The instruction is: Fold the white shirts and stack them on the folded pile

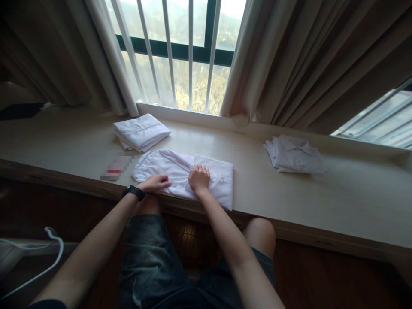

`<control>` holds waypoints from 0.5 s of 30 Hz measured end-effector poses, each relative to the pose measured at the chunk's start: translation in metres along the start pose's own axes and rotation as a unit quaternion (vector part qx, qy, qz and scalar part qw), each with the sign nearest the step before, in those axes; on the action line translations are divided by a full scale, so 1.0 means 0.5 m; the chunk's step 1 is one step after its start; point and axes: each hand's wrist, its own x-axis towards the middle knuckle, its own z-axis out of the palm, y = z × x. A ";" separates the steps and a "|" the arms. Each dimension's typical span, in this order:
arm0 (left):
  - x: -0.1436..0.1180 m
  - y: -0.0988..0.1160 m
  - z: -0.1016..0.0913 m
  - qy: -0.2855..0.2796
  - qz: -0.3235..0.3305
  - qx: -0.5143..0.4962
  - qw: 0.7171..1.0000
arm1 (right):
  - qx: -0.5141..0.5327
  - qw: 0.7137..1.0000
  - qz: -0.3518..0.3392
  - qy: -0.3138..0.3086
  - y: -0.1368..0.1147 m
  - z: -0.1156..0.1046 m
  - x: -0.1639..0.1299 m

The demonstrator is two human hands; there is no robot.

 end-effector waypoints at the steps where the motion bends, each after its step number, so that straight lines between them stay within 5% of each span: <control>1: 0.000 -0.001 0.001 0.003 0.002 -0.002 1.000 | -0.003 1.000 -0.007 -0.016 -0.003 0.008 -0.003; 6: -0.003 -0.002 0.005 0.011 0.014 -0.019 1.000 | 0.005 0.999 -0.035 -0.038 -0.003 0.004 -0.036; 11: -0.003 -0.003 0.006 -0.001 0.014 -0.008 1.000 | 0.030 0.990 -0.135 -0.034 0.027 -0.039 -0.127; 15: 0.001 -0.003 0.007 -0.004 0.012 -0.004 1.000 | 0.021 0.983 -0.167 -0.069 0.063 -0.029 -0.179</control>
